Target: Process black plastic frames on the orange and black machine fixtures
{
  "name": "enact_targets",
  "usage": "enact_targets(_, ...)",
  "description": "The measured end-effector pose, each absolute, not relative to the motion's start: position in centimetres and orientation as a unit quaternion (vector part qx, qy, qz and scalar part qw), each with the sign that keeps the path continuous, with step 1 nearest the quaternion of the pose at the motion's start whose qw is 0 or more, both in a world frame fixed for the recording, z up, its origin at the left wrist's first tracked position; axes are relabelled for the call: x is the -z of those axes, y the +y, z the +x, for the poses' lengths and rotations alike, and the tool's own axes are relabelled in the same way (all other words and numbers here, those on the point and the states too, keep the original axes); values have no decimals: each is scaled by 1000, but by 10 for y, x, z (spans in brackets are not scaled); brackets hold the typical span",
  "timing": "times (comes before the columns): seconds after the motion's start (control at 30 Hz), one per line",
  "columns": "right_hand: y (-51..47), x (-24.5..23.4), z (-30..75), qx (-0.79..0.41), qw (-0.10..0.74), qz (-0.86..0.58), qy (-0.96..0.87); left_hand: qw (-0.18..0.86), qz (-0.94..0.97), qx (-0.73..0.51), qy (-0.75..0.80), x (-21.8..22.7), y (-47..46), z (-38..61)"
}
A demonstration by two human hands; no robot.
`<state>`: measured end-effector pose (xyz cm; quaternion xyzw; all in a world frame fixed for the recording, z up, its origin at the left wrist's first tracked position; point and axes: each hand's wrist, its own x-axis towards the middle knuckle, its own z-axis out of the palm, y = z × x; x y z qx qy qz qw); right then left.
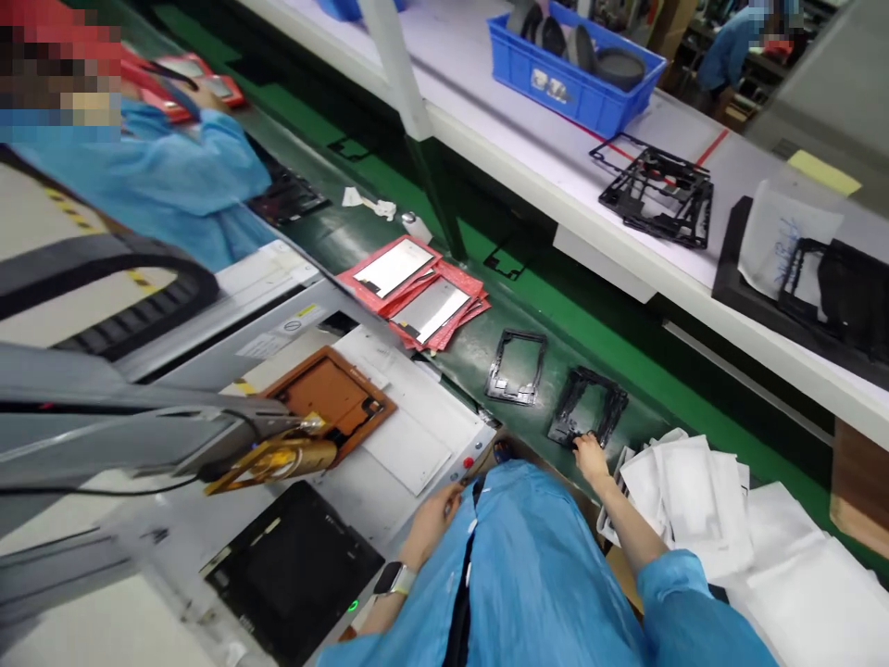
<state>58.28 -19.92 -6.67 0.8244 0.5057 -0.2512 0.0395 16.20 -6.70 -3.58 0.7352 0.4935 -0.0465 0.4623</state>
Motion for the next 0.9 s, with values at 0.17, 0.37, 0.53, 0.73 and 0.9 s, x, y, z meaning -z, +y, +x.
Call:
enact_targets(0.17,-202,64,580,235,46,825,512,457,749,24,479,34,-70,154)
enact_targets(0.37,-194,65,570,155,-18,832,533,417,772,-13,479,30,-42,155)
enact_targets(0.53,-174,61,549,213,-84,790,568,363,789,-51,493,22,16,158)
enact_targets(0.73,-172,63,522,303,-101,762,563,309,791,-87,521,18,91,168)
enact_targets(0.9,-189,67,510,335,-111,759,547,261,784,-87,556,29,133,160)
